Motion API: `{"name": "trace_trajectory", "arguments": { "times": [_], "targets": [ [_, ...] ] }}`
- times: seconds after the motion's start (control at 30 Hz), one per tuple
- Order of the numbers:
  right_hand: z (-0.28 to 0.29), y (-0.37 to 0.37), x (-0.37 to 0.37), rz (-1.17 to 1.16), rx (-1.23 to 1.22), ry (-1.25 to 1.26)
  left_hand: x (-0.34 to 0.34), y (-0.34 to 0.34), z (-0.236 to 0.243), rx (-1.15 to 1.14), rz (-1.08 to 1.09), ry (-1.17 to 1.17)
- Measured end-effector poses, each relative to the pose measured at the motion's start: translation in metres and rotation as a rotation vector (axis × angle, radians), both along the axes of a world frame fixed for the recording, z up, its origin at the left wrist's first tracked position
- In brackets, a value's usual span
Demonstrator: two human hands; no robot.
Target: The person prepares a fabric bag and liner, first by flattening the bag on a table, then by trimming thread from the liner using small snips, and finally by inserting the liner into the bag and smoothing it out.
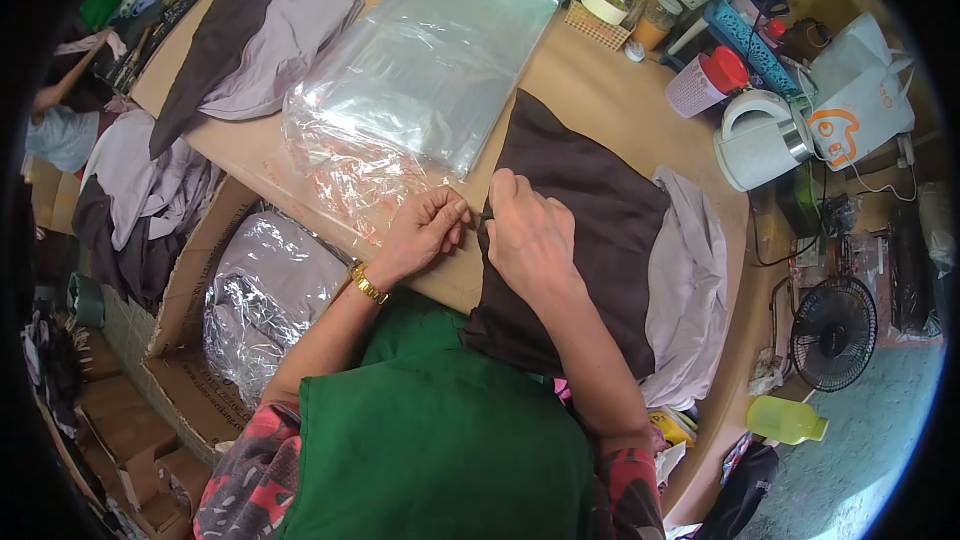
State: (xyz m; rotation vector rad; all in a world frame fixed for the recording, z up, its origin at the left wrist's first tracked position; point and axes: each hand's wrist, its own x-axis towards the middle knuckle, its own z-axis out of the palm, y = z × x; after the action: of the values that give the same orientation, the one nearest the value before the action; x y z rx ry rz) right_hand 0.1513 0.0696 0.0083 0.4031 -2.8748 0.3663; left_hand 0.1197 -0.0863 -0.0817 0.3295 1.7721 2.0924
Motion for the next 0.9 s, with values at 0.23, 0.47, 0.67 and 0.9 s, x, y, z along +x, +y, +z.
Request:
{"name": "trace_trajectory", "arguments": {
  "times": [0.23,0.47,0.67,0.9],
  "targets": [
    [0.027,-0.005,0.015,-0.024,-0.019,-0.055,-0.001,-0.003,-0.001,0.016,0.009,-0.02],
    [0.006,-0.009,0.014,-0.013,-0.02,-0.097,-0.003,-0.007,-0.007,0.179,-0.01,-0.05],
    [-0.03,0.036,-0.002,-0.289,-0.179,0.179,0.006,0.02,0.004,-0.271,0.443,0.457],
    [-0.077,0.095,-0.039,-0.536,-0.061,0.025,0.02,-0.009,0.04,-0.722,-0.171,0.408]
  ]
}}
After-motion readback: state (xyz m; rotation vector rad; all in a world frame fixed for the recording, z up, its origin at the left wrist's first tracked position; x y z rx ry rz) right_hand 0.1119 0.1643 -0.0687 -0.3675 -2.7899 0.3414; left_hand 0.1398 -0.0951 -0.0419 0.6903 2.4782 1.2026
